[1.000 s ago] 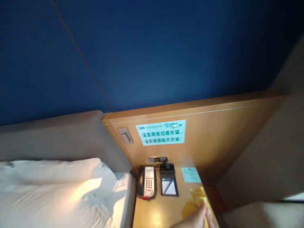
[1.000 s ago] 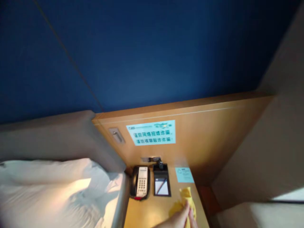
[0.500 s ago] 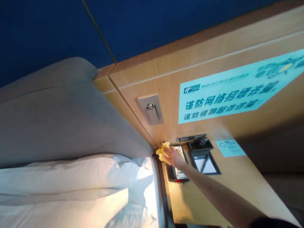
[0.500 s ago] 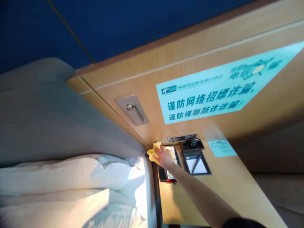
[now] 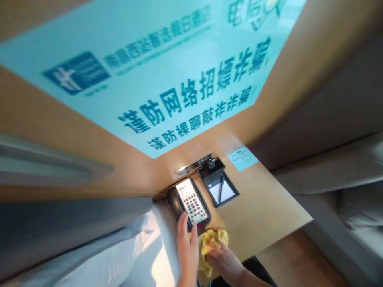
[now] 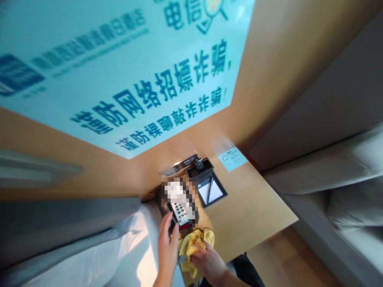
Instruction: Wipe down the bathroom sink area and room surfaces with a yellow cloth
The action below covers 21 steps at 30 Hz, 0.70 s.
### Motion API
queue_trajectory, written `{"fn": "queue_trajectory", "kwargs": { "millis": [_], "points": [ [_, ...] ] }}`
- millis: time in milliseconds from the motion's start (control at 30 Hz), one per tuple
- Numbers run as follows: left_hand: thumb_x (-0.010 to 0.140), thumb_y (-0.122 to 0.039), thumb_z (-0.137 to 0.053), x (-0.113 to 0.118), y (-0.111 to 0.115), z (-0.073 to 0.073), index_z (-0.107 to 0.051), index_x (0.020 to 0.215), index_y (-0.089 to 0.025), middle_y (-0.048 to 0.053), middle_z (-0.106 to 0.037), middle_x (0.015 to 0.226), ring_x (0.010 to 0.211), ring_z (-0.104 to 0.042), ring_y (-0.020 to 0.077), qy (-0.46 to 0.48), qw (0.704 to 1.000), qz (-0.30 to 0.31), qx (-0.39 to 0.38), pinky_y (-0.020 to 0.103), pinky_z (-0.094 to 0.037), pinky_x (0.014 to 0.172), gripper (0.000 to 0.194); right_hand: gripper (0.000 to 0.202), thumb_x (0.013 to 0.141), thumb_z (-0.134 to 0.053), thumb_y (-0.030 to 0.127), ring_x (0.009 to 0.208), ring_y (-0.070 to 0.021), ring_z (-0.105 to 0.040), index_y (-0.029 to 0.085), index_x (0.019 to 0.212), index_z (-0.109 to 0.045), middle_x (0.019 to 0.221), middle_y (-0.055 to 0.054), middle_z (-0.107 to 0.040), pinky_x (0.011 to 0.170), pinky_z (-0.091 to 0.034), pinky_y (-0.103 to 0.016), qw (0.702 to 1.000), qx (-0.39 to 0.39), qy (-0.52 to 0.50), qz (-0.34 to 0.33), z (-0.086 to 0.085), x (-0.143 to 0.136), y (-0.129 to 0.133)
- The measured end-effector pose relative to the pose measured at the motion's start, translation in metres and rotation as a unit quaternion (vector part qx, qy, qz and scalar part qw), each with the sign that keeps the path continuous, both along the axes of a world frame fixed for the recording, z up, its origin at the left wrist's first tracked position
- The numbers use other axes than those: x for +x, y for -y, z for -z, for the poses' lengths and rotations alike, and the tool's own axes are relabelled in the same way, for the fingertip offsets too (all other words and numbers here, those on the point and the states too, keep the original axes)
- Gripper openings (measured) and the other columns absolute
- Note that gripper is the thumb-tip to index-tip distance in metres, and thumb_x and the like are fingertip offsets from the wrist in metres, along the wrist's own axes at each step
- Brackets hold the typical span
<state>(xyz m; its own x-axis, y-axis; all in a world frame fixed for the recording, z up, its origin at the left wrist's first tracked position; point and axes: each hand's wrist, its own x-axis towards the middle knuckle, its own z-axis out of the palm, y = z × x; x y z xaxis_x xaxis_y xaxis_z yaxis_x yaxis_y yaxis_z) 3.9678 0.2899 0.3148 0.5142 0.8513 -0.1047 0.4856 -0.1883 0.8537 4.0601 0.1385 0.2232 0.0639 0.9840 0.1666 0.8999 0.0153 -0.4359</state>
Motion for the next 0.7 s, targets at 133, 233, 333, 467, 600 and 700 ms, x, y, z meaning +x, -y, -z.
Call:
{"fn": "queue_trajectory", "kwargs": {
  "millis": [133, 233, 333, 467, 600, 700],
  "points": [
    [0.101, -0.033, -0.04, 0.159, -0.03, -0.014, -0.038, 0.148, -0.012, 0.018, -0.037, 0.156, 0.149, -0.03, 0.0284, -0.054, 0.95, 0.159, 0.263, 0.046, -0.028, 0.126, 0.051, 0.06, 0.08, -0.058, 0.007, 0.133, -0.0277, -0.056, 0.034, 0.133, -0.066, 0.122, -0.001, -0.074, 0.116, -0.042, -0.049, 0.984, -0.087, 0.074, 0.137, 0.011, 0.125, 0.089],
    [0.098, -0.026, -0.052, 0.241, -0.04, -0.015, -0.051, 0.137, -0.009, 0.02, -0.056, 0.135, 0.132, -0.048, 0.036, -0.188, 0.902, 0.206, 0.331, 0.051, -0.039, 0.116, 0.042, 0.048, 0.094, -0.054, 0.024, 0.145, -0.0367, -0.04, 0.031, 0.142, -0.059, 0.14, -0.009, -0.064, 0.119, -0.026, -0.063, 0.941, -0.138, 0.096, 0.294, 0.0, 0.245, 0.109],
    [0.099, -0.022, -0.049, 0.284, -0.046, -0.007, -0.064, 0.113, -0.012, 0.016, -0.067, 0.111, 0.11, -0.061, 0.0326, -0.279, 0.87, 0.246, 0.324, 0.045, -0.051, 0.098, 0.022, 0.048, 0.105, -0.037, 0.035, 0.148, -0.0403, -0.032, 0.028, 0.151, -0.049, 0.155, -0.012, -0.048, 0.115, -0.028, -0.063, 0.902, -0.13, 0.129, 0.391, -0.003, 0.323, 0.103],
    [0.099, -0.016, -0.05, 0.272, -0.039, -0.009, -0.066, 0.094, -0.015, 0.009, -0.07, 0.097, 0.097, -0.067, 0.025, -0.203, 0.864, 0.264, 0.378, 0.035, -0.056, 0.085, 0.017, 0.049, 0.102, -0.045, 0.039, 0.145, -0.0454, -0.034, 0.035, 0.15, -0.048, 0.161, -0.01, -0.04, 0.11, -0.031, -0.07, 0.916, -0.079, 0.143, 0.366, 0.028, 0.3, 0.122],
    [0.099, -0.02, -0.048, 0.185, -0.007, -0.021, -0.07, 0.105, -0.019, 0.007, -0.073, 0.096, 0.086, -0.07, 0.0228, -0.019, 0.804, 0.252, 0.538, 0.035, -0.062, 0.073, 0.022, 0.054, 0.09, -0.064, 0.042, 0.145, -0.0443, -0.035, 0.044, 0.143, -0.055, 0.151, -0.005, -0.053, 0.115, -0.017, -0.077, 0.983, -0.104, 0.072, 0.133, 0.052, 0.231, 0.131],
    [0.093, -0.022, -0.051, 0.128, 0.016, -0.013, -0.07, 0.12, -0.039, 0.0, -0.074, 0.091, 0.076, -0.071, 0.0233, -0.036, 0.815, 0.256, 0.519, 0.034, -0.064, 0.059, 0.037, 0.051, 0.089, -0.063, 0.042, 0.152, -0.0404, -0.022, 0.042, 0.14, -0.058, 0.148, -0.004, -0.056, 0.119, -0.009, -0.075, 0.991, -0.133, 0.018, 0.006, 0.031, 0.236, 0.059]
  ]
}}
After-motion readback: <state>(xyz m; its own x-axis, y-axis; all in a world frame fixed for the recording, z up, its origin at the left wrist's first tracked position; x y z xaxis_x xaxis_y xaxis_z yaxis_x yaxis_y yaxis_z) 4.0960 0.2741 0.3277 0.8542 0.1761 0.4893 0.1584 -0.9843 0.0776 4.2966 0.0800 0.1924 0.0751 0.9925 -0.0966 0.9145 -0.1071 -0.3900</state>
